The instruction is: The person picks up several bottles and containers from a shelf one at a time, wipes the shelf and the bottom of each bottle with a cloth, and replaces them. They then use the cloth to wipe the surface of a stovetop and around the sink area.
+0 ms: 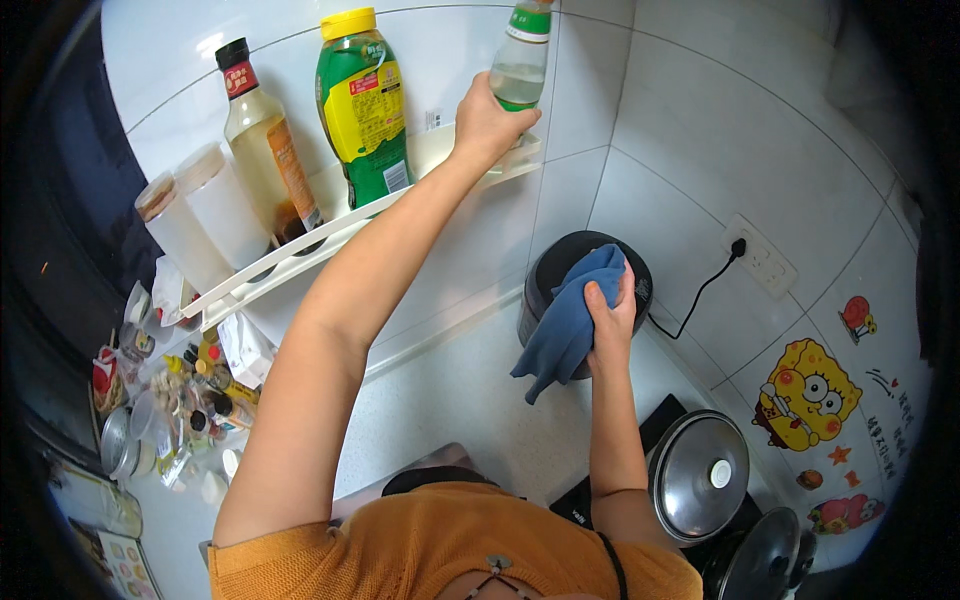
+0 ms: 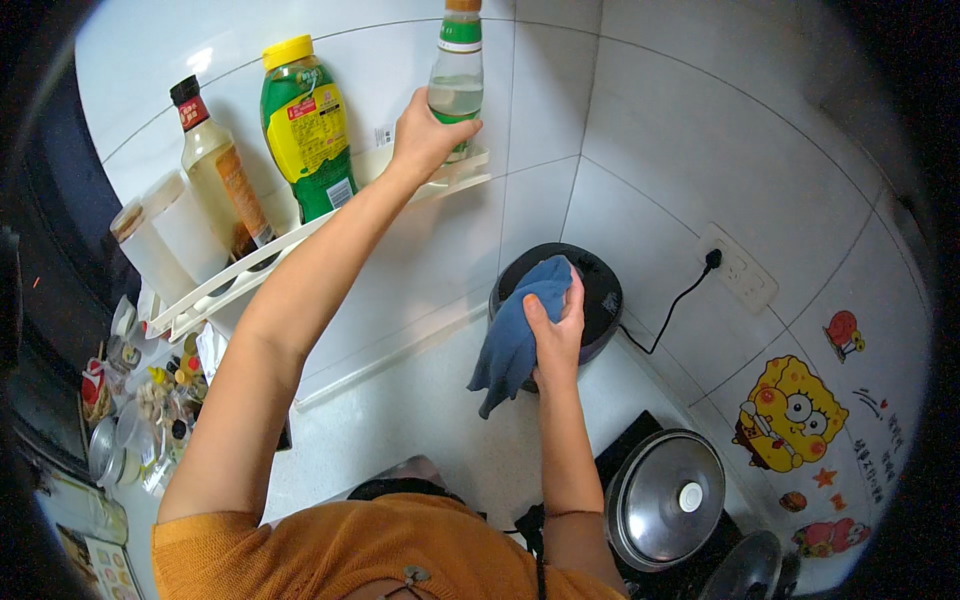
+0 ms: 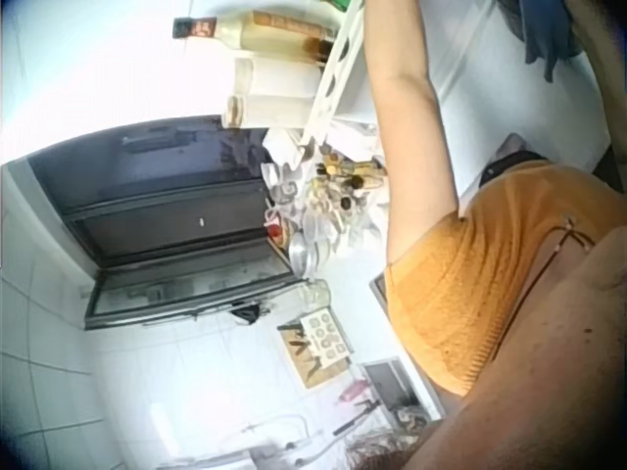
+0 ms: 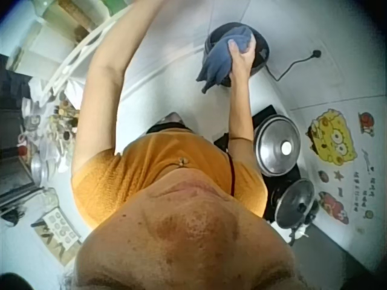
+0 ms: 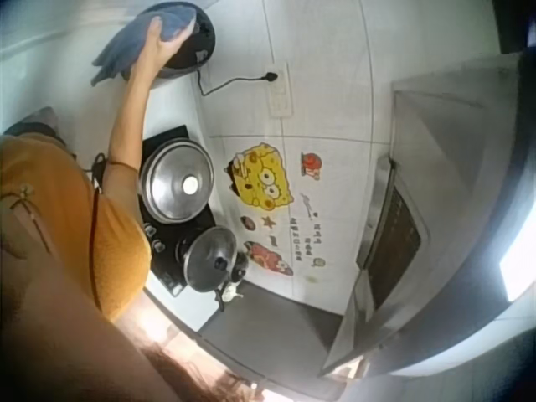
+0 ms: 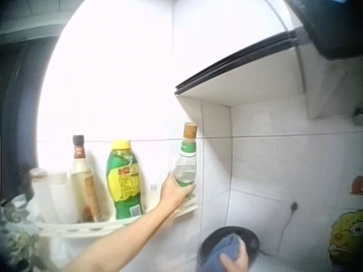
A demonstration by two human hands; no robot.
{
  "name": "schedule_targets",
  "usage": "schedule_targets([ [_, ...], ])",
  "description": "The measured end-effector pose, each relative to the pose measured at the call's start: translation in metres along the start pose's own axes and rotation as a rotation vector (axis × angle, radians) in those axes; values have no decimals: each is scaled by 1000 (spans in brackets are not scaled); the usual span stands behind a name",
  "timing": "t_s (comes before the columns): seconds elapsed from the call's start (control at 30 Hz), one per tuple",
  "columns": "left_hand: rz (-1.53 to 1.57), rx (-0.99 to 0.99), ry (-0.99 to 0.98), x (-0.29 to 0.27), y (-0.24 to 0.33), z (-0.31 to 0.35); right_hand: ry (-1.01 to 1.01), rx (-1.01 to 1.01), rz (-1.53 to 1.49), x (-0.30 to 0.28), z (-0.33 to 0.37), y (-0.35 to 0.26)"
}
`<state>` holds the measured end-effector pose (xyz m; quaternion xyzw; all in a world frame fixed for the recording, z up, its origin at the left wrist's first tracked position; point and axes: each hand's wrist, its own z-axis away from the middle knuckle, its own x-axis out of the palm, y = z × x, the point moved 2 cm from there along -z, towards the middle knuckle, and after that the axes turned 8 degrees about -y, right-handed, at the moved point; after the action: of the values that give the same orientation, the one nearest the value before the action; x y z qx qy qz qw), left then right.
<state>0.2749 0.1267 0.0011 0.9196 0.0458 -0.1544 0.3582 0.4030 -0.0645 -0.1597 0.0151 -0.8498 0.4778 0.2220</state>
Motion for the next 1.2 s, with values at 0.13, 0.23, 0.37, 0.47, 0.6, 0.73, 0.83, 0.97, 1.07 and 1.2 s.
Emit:
schedule_targets([
  [0.13,0,76,40,-10,29,1,18,-35,18,0,-1,2],
  [0.23,35,115,46,-27,43,4,22,-66,42,1,-2,7],
  [0.37,102,199,31,-49,55,17,-13,27,16,3,-2,8],
  [0.47,160,184,-18,-77,70,46,-23,67,18,3,-6,6],
  [0.6,182,57,-43,-119,76,112,-20,-34,228,11,-24,-11],
  [0.73,214,-47,-14,-152,66,152,-101,-2,429,24,-59,-28],
  [0.83,195,-133,-8,-170,63,165,-175,-106,485,56,-95,-52],
  [0.97,183,-101,6,-179,62,173,-191,-358,774,94,-154,-77],
  [1.07,123,-118,9,-183,54,180,-312,-560,1053,136,-173,-84],
  [1.2,164,-171,-12,-184,49,185,-998,-147,1077,152,-184,-61],
])
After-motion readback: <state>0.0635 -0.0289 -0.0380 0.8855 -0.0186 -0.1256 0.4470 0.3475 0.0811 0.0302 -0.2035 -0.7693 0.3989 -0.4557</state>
